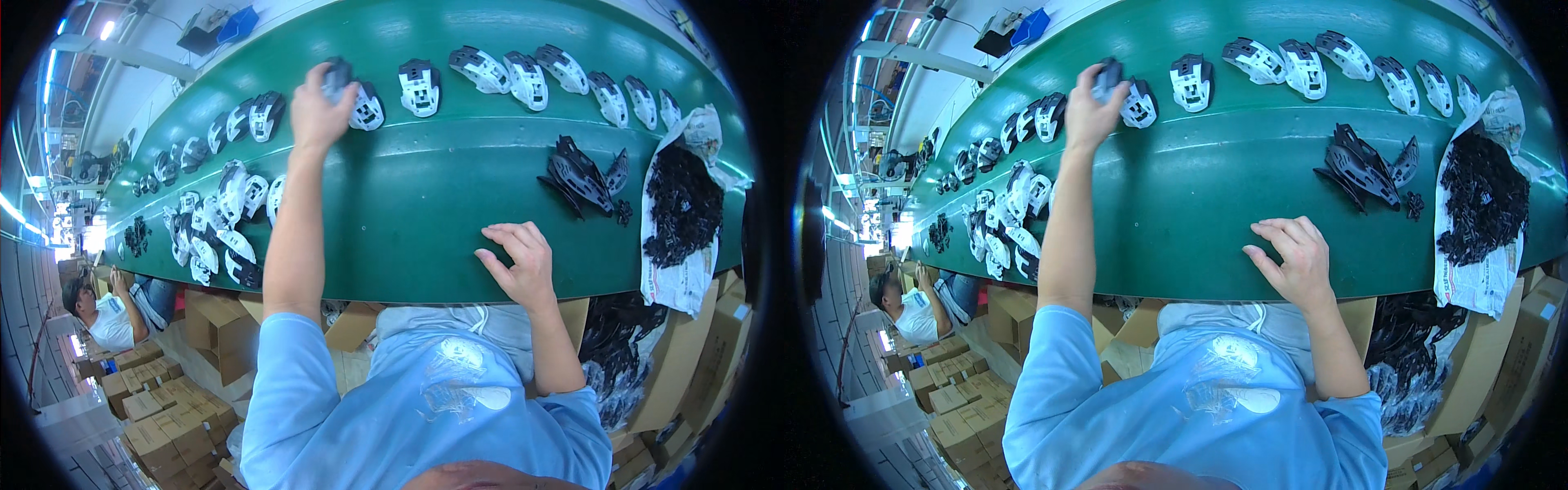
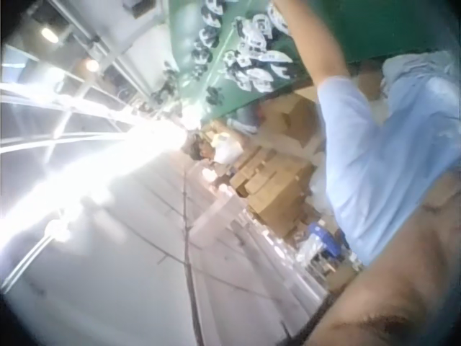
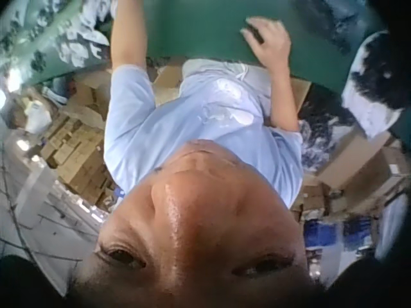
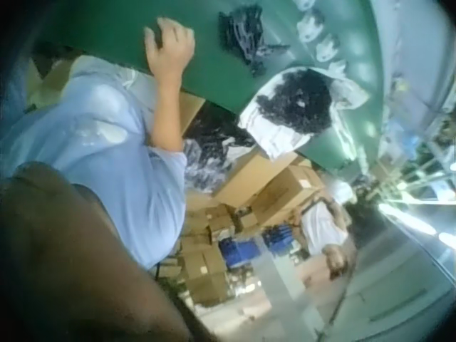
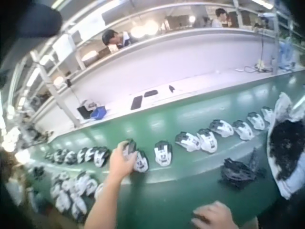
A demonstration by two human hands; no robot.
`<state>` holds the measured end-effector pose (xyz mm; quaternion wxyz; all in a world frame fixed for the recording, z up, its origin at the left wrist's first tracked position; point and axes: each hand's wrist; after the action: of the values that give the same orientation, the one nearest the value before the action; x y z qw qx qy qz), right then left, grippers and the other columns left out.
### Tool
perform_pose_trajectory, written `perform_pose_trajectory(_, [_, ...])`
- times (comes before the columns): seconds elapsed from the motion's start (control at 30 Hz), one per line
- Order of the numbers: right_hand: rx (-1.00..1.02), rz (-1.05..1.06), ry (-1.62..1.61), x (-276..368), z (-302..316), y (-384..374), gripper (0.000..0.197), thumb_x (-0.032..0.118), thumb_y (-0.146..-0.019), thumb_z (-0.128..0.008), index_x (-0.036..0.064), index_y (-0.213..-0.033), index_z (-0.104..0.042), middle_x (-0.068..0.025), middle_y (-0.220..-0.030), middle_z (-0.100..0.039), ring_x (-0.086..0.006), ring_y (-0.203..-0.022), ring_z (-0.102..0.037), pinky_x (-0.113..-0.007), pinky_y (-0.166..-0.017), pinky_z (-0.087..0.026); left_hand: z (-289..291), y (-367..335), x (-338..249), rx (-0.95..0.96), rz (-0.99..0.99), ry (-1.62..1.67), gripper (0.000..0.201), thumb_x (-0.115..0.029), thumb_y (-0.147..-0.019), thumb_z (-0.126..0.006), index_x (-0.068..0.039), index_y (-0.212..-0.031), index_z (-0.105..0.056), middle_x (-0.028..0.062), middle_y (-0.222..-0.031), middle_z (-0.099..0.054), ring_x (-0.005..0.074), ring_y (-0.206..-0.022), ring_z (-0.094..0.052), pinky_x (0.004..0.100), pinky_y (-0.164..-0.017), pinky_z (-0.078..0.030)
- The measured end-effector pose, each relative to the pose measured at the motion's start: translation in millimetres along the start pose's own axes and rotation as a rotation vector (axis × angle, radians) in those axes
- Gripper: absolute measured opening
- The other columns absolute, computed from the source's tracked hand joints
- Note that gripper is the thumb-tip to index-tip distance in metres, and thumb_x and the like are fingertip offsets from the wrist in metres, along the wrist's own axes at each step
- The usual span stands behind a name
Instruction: The person assembles computer mouse shells by picking up plastic shell pieces, side panels, and small components from the workbench and fitting them together by hand.
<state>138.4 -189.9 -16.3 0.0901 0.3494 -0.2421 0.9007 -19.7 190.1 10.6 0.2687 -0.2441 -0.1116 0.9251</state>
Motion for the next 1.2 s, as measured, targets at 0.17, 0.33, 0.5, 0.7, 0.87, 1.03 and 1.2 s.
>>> perform_pose_trajectory(0.17, [0.011,-0.002,-0.04,-0.2,0.9,-0.9,0.027,0.021,-0.081,-0.085,0.0067,-0.102,-0.078,-0.008,-0.103,-0.076,-0.0263,-0.087,-0.067,-0.037,-0.077,-0.054,-30.2,1.5,-25.9,0.041,0.069,-0.159,0.088,-0.052,-0.074,-0.085,-0.009,-0.144,-0.053,0.03,-0.128,-0.062,0.0473,-0.114,-0.065,0.0495,-0.099,-0.055])
perform_pose_trajectory(0.33, [-0.039,0.049,-0.212,9.3,-18.4,-61.6,0.029,0.024,-0.085,-0.081,0.0072,-0.108,-0.076,-0.0132,-0.114,-0.072,-0.032,-0.1,-0.066,-0.041,-0.088,-0.053,-10.5,4.0,11.2,-0.075,0.173,0.357,0.085,-0.033,-0.074,-0.092,-0.003,-0.143,-0.052,0.0196,-0.118,-0.07,0.0297,-0.105,-0.071,0.0411,-0.094,-0.058])
perform_pose_trajectory(0.5, [-0.334,0.178,0.066,-8.4,-101.1,-186.8,0.045,0.031,-0.085,-0.081,0.0176,-0.127,-0.07,-0.0176,-0.139,-0.059,-0.04,-0.12,-0.057,-0.047,-0.098,-0.052,62.2,108.1,-45.6,0.192,0.189,1.454,0.093,-0.028,-0.078,-0.091,-0.001,-0.151,-0.041,0.0187,-0.138,-0.061,0.0302,-0.125,-0.064,0.0439,-0.101,-0.057])
perform_pose_trajectory(0.7, [-0.219,0.096,0.239,-41.5,-152.8,-241.5,0.052,0.027,-0.077,-0.077,0.0281,-0.129,-0.071,-0.0173,-0.14,-0.06,-0.0419,-0.118,-0.06,-0.052,-0.099,-0.053,100.7,267.8,-20.8,0.311,0.506,1.735,0.1,-0.035,-0.074,-0.091,-0.005,-0.153,-0.039,0.0239,-0.142,-0.057,0.0419,-0.113,-0.07,0.0497,-0.087,-0.065])
perform_pose_trajectory(0.87, [-0.073,0.078,-0.57,85.8,-100.6,-133.4,0.048,0.015,-0.081,-0.075,0.0078,-0.128,-0.069,-0.0191,-0.142,-0.061,-0.0339,-0.132,-0.059,-0.045,-0.104,-0.051,87.1,322.0,-6.7,-0.04,0.684,2.018,0.074,-0.028,-0.091,-0.076,-0.008,-0.153,-0.041,0.0177,-0.139,-0.062,0.0345,-0.12,-0.068,0.0487,-0.099,-0.059])
perform_pose_trajectory(1.03, [0.315,0.516,-0.423,170.9,-107.6,-6.7,0.041,0.007,-0.07,-0.081,0.0126,-0.111,-0.078,-0.0134,-0.136,-0.065,-0.0392,-0.127,-0.06,-0.048,-0.106,-0.051,79.0,363.6,-17.2,-0.228,0.681,2.054,0.096,-0.07,-0.087,-0.071,-0.007,-0.154,-0.043,0.0143,-0.149,-0.055,0.0295,-0.133,-0.059,0.0467,-0.111,-0.051])
perform_pose_trajectory(1.2, [0.664,0.618,-0.478,185.9,-148.9,39.5,0.046,0.015,-0.077,-0.081,0.0114,-0.123,-0.074,-0.0156,-0.141,-0.063,-0.0438,-0.131,-0.057,-0.049,-0.111,-0.048,93.7,470.5,12.3,-0.283,0.859,1.965,0.097,-0.074,-0.083,-0.072,-0.01,-0.151,-0.047,0.0133,-0.147,-0.057,0.0284,-0.135,-0.057,0.0493,-0.115,-0.048])
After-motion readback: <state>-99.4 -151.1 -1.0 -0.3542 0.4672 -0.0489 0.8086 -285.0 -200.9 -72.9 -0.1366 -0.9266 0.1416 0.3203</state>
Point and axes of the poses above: each hand's wrist, its own y-axis away from the middle knuckle, its own z-axis out of the back of the hand, x = y × z
